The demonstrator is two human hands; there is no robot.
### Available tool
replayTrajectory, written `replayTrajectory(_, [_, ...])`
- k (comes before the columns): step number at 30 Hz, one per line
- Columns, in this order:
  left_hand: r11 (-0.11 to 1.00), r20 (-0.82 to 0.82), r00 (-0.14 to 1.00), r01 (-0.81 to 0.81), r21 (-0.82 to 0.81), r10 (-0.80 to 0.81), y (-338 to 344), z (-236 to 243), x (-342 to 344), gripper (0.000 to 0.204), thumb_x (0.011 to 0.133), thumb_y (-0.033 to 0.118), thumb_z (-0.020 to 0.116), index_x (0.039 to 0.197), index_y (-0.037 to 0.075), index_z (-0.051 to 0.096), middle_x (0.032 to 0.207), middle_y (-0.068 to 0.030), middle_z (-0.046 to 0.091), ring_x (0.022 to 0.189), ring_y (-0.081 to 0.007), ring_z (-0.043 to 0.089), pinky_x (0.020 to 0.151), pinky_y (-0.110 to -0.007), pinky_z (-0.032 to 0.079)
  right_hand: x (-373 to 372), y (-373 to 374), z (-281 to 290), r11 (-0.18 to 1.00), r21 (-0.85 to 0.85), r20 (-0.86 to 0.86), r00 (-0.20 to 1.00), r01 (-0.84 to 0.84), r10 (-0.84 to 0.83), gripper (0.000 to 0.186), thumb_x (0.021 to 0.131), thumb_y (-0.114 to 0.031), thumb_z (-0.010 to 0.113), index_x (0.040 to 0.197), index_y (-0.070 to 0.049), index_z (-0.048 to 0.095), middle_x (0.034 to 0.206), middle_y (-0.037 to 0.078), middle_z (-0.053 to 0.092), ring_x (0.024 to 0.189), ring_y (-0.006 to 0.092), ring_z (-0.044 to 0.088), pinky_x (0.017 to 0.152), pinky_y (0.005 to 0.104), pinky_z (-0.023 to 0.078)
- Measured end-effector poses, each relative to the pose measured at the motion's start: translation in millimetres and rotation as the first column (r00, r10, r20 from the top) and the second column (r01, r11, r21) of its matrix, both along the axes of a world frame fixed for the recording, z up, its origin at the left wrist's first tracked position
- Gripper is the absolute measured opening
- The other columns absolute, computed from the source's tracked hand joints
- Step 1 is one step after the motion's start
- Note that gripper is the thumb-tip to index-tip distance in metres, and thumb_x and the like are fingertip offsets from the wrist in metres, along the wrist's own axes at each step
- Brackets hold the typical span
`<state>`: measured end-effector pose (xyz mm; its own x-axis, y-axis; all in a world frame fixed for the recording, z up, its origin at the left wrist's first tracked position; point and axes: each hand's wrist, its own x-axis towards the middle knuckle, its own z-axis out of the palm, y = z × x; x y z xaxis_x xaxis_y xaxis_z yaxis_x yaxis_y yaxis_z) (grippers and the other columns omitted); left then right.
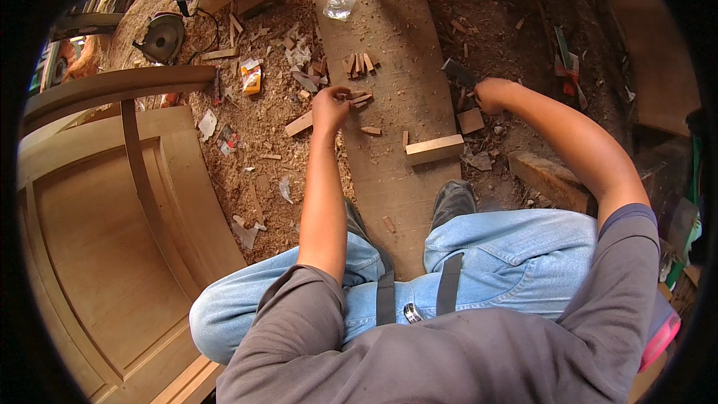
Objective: The person sits on the floor and uses a chisel to shape small wooden dowels. They repeatedly shave the dowels and occasionally use sandpaper to smooth the edges. A coworker assembles a wooden chair frame in the background.
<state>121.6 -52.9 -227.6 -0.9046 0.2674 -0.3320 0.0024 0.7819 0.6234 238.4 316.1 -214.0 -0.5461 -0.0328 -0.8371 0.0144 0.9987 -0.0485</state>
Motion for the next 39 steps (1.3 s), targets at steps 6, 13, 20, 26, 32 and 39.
replayTrajectory(6, [0.999, -0.102, 0.994, -0.032, 0.02, 0.034, 4.7, -0.6, 9.1, 0.03, 0.07, 0.006, 0.08, 0.097, 0.0, 0.068, 0.097, -0.0161, 0.072, 0.092, -0.0303, 0.069, 0.08, -0.04, 0.053, -1.0, -1.2, 3.7, 0.999, -0.021, 0.024, 0.999, -0.041, 0.041, 0.028, 0.077, -0.007, 0.065, 0.103, 0.003, 0.072, 0.104, 0.021, 0.071, 0.101, 0.0315, 0.069, 0.081, 0.0422, 0.056])
replayTrajectory(13, [0.994, -0.147, 0.989, -0.028, -0.107, 0.012, 10.2, -3.2, 10.5, 0.036, 0.069, 0.017, 0.083, 0.096, 0.002, 0.064, 0.091, -0.0157, 0.071, 0.088, -0.0331, 0.069, 0.076, -0.041, 0.053, -2.0, -5.4, 14.8, 1.0, 0.019, 0.041, 0.999, -0.017, 0.016, 0.03, 0.078, -0.009, 0.064, 0.106, 0.001, 0.072, 0.104, 0.019, 0.072, 0.1, 0.0316, 0.069, 0.081, 0.0422, 0.056])
replayTrajectory(20, [0.977, -0.088, 0.985, -0.159, -0.143, 0.147, 19.6, -0.8, 19.8, 0.044, 0.069, 0.021, 0.085, 0.104, 0.003, 0.065, 0.088, -0.0127, 0.072, 0.085, -0.0299, 0.07, 0.073, -0.042, 0.054, -2.0, -5.3, 14.2, 0.999, -0.005, 0.047, 0.998, -0.035, 0.035, 0.034, 0.078, -0.007, 0.064, 0.11, 0.002, 0.07, 0.104, 0.02, 0.071, 0.1, 0.0317, 0.069, 0.081, 0.0418, 0.056])
replayTrajectory(26, [0.973, -0.038, 0.982, -0.189, -0.133, 0.186, 20.4, 8.1, 18.9, 0.043, 0.07, 0.018, 0.085, 0.104, 0.003, 0.065, 0.089, -0.0126, 0.073, 0.086, -0.029, 0.07, 0.074, -0.042, 0.054, -1.3, -4.5, 9.6, 0.999, -0.004, 0.038, 0.999, -0.038, 0.039, 0.033, 0.079, -0.008, 0.064, 0.11, 0.002, 0.07, 0.105, 0.02, 0.071, 0.1, 0.0318, 0.069, 0.08, 0.0417, 0.056])
replayTrajectory(32, [0.983, -0.103, 0.984, -0.155, -0.093, 0.146, 17.5, 2.5, 17.8, 0.038, 0.071, 0.015, 0.083, 0.102, 0.003, 0.066, 0.089, -0.0131, 0.073, 0.086, -0.0283, 0.07, 0.076, -0.04, 0.054, -1.9, -5.4, 13.5, 0.999, 0.0, 0.035, 0.999, -0.041, 0.041, 0.032, 0.079, -0.007, 0.063, 0.109, 0.002, 0.071, 0.105, 0.019, 0.072, 0.1, 0.0316, 0.069, 0.081, 0.0418, 0.056])
replayTrajectory(39, [0.99, -0.105, 0.986, -0.134, -0.043, 0.129, 15.4, -1.5, 16.8, 0.037, 0.069, 0.012, 0.082, 0.101, 0.002, 0.067, 0.088, -0.0133, 0.073, 0.085, -0.0279, 0.071, 0.075, -0.039, 0.054, -0.1, -1.1, 0.2, 0.999, 0.0, 0.023, 0.999, -0.034, 0.034, 0.028, 0.08, -0.011, 0.06, 0.105, -0.003, 0.072, 0.104, 0.019, 0.071, 0.1, 0.0345, 0.068, 0.082, 0.0437, 0.055])
